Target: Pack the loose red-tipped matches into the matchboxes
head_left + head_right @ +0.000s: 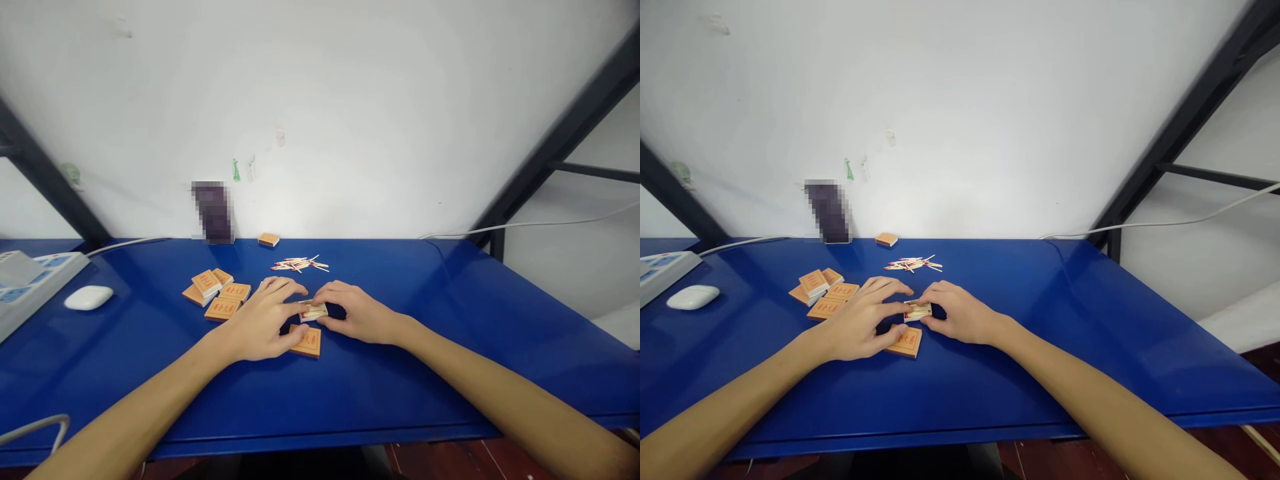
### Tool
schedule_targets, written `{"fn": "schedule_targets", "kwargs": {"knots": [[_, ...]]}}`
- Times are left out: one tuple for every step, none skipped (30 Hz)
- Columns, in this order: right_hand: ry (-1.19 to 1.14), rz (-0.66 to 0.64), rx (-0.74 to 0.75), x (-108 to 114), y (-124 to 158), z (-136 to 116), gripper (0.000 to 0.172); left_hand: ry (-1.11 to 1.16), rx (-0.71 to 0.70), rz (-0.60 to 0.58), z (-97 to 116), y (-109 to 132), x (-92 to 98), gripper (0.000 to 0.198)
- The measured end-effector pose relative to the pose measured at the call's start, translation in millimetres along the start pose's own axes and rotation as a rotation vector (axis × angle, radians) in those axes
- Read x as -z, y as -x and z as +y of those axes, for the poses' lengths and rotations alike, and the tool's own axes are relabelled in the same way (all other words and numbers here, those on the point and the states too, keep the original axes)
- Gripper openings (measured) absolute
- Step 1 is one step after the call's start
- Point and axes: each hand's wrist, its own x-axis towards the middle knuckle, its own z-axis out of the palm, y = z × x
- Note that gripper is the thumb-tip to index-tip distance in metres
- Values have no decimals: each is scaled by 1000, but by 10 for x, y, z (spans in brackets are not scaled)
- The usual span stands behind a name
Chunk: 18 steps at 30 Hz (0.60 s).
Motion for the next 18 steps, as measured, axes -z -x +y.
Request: {"fn": "schedule_targets", "kwargs": {"knots": [[0,-2,3,1,-1,-6,23,3,-5,0,-3,2,1,28],[2,-6,5,1,-3,-12,21,8,-12,0,-5,4,4,30],[10,-7,2,1,-5,-14,19,14,-18,2,-6,7,8,33],[22,-5,-7,0,-8,-11,19,19,-25,6,-3,10,14,37],[36,-2,-23,0,-11,-3,20,24,-33,10,3,13,21,42],[50,4,-41,0,-13,11,22,28,-48,12,13,16,29,46],[59,11,-59,3,-13,32,24,32,-66,10,27,20,36,50],[62,18,-75,9,-12,56,28,36,-88,4,42,23,42,53],[62,25,-86,19,-10,83,30,38,-109,-7,57,26,46,53],[63,34,-96,31,-7,109,33,37,-125,-22,69,29,46,51],[66,44,-107,46,-3,131,34,34,-132,-37,77,30,42,46],[70,56,-120,63,1,147,34,27,-130,-48,78,29,35,41],[75,66,-131,78,5,156,34,15,-120,-52,71,28,26,35],[79,72,-136,92,8,156,32,0,-107,-44,57,24,14,31],[82,75,-134,103,10,149,30,-19,-91,-25,37,20,3,29],[86,75,-125,110,12,135,29,-41,-73,0,12,15,-8,29],[91,72,-110,113,14,118,29,-63,-53,27,-14,10,-18,30],[97,66,-92,114,18,99,29,-83,-32,48,-38,6,-25,31]]}}
